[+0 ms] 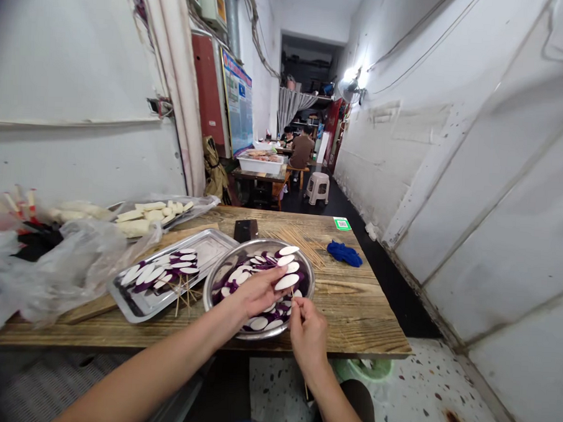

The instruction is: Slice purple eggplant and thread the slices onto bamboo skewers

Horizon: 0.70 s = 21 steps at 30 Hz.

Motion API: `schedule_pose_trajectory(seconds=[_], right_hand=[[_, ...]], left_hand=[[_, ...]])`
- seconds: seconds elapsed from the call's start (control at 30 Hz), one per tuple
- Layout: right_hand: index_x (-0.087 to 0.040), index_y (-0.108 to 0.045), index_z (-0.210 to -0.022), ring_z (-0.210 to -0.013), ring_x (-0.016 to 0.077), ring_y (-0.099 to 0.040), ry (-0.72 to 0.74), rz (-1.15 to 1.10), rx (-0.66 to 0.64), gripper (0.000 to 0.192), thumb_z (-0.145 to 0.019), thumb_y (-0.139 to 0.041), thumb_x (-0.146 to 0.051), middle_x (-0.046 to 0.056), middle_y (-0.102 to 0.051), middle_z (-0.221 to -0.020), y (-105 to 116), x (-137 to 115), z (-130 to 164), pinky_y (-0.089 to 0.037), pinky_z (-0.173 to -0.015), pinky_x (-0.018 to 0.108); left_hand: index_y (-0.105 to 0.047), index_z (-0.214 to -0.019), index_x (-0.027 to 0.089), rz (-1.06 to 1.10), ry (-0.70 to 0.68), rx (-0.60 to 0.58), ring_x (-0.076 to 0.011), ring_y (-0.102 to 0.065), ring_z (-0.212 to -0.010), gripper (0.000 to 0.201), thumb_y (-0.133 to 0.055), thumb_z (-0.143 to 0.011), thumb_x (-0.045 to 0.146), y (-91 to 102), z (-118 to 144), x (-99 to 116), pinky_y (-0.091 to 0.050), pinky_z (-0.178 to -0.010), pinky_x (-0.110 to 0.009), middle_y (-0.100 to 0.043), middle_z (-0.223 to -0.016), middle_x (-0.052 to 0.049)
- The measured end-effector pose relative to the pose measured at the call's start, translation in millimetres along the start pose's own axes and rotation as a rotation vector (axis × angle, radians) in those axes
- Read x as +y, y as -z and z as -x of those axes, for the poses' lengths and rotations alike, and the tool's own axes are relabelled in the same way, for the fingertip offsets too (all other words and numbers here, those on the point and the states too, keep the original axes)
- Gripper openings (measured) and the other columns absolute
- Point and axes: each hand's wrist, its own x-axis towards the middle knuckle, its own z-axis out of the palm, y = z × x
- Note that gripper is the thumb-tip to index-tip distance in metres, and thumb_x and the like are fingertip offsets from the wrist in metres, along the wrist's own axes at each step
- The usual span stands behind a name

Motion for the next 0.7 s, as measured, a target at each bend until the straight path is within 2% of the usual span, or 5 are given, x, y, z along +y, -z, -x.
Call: schedule_pose_trajectory(seconds=[0.07,0.2,0.43,0.57,0.7], right_hand=[[-0.017,-0.056,-0.079,-0.043,0.0103,-0.047,-0.002,-0.008,0.0,0.023,-0.083,-0.04,-0.034,-0.004,-0.05,-0.048,-2.2,-3.7,0.7,-0.037,-0.045,0.02],[-0.017,-0.054,-0.077,-0.044,0.0103,-0.047,-0.004,-0.019,-0.01,0.023,-0.083,-0.04,-0.034,-0.004,-0.051,-0.05,-4.3,-9.0,3.5,-0.036,-0.046,0.019],[-0.017,-0.054,-0.076,-0.045,0.0109,-0.048,-0.009,0.036,0.01,0.025,-0.084,-0.039,-0.035,-0.003,-0.052,-0.05,-1.1,-8.6,0.2,-0.036,-0.047,0.02],[-0.017,-0.053,-0.074,-0.044,0.0106,-0.048,-0.016,0.053,-0.008,0.025,-0.084,-0.039,-0.035,-0.004,-0.051,-0.049,1.4,-6.6,-0.5,-0.036,-0.047,0.02],[-0.018,-0.052,-0.071,-0.043,0.0102,-0.048,0.001,0.063,-0.022,0.025,-0.084,-0.039,-0.035,-0.004,-0.052,-0.047,0.7,-6.1,1.3,-0.036,-0.047,0.02]], left_hand=[[-0.057,-0.078,0.012,0.022,-0.018,0.069,-0.0143,-0.061,-0.068,0.017,-0.067,-0.065,0.011,-1.7,4.0,-7.0,-0.05,-0.067,-0.028,-0.063,-0.076,-0.005],[-0.053,-0.072,0.012,0.03,0.031,0.164,-0.0196,-0.063,-0.072,0.018,-0.068,-0.063,0.011,-6.7,10.5,-10.6,-0.051,-0.064,-0.03,-0.063,-0.073,-0.007],[-0.057,-0.075,0.01,-0.052,0.107,0.129,-0.0188,-0.063,-0.07,0.019,-0.07,-0.062,0.015,-6.9,11.1,-17.2,-0.05,-0.056,-0.025,-0.064,-0.07,-0.008],[-0.059,-0.081,0.013,-0.018,0.064,0.11,-0.0176,-0.062,-0.065,0.027,-0.07,-0.062,0.028,-7.2,7.8,-11.2,-0.051,-0.056,-0.03,-0.064,-0.073,-0.007],[-0.059,-0.08,0.01,0.009,-0.003,0.175,-0.0162,-0.062,-0.066,0.018,-0.067,-0.064,0.015,-11.5,4.8,-0.4,-0.051,-0.057,-0.026,-0.064,-0.072,-0.008]])
